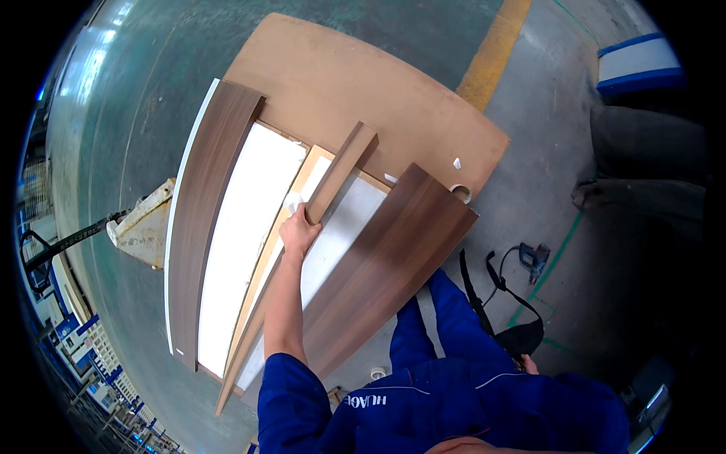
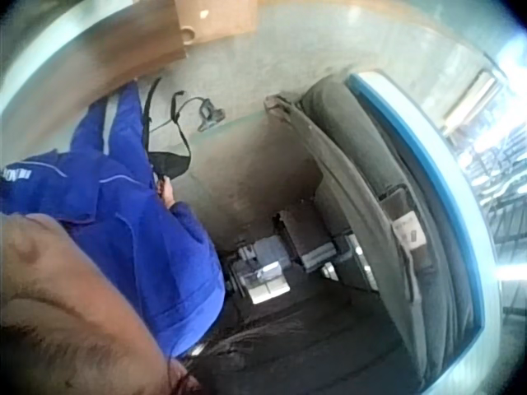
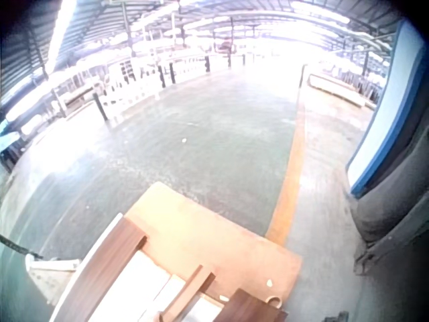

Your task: The person sits on the factory floor and applies white tape strips to the edges of curved wooden panels. They use a small cutting tool to trim the tape and smooth it down, then lift and reposition the panels to continue taping other edges.

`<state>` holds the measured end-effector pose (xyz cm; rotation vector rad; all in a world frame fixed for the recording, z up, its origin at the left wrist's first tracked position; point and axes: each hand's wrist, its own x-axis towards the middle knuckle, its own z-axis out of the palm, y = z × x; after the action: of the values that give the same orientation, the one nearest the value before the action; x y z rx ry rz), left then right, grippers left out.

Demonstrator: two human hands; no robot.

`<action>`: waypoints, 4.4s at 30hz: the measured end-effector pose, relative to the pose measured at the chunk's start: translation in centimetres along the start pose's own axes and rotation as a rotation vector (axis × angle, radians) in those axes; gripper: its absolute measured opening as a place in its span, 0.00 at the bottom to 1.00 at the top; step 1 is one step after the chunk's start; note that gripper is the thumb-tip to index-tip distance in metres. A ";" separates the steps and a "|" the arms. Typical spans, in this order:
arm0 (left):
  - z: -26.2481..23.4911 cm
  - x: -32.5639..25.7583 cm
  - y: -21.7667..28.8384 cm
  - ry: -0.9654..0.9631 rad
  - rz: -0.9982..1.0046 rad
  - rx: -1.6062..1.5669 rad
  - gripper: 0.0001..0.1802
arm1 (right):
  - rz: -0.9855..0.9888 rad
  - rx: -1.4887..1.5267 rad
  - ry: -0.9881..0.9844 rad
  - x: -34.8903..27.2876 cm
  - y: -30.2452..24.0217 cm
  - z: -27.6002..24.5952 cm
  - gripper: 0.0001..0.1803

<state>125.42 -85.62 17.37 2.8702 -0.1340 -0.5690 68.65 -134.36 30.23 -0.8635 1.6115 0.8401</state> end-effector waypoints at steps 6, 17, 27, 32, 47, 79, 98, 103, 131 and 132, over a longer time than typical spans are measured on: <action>-0.4 -2.4 1.6 -0.055 -0.053 -0.055 0.27 | 0.030 -0.018 -0.009 1.7 0.1 -1.9 0.24; 1.9 -3.9 3.4 -0.037 -0.007 -0.063 0.28 | 0.040 0.074 0.002 0.4 -1.0 -0.2 0.23; 2.2 -4.9 4.1 -0.023 -0.032 -0.100 0.28 | 0.036 -0.071 -0.017 2.3 -4.0 -0.5 0.24; 2.8 -4.7 1.9 -0.032 -0.138 -0.347 0.23 | 0.073 -0.066 -0.051 4.0 -4.5 -1.1 0.24; 6.4 -4.6 -3.6 0.657 -0.530 -1.690 0.21 | 0.051 -0.123 0.028 8.6 -3.3 -5.4 0.28; 25.1 -71.7 6.2 0.491 -1.553 -1.028 0.29 | -0.321 -0.876 -0.168 0.2 -19.0 21.0 0.21; 31.0 -104.3 5.7 0.840 -1.980 -1.105 0.24 | -0.343 -1.368 -0.400 -8.4 18.6 44.6 0.19; 28.8 -103.7 -2.3 0.863 -1.826 -1.171 0.24 | -0.289 -1.339 -0.430 -5.8 28.0 48.8 0.18; 24.8 -136.3 -64.3 0.780 -1.183 -1.274 0.37 | -0.227 -0.370 -0.350 1.7 68.3 59.9 0.19; 24.4 -136.9 -66.9 0.702 -1.165 -1.191 0.37 | -0.312 -0.384 -0.394 1.7 69.9 59.4 0.18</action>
<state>-6.94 -7.37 30.55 1.5321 1.4537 0.2445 35.50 -49.01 24.18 -1.1037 0.9575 1.0346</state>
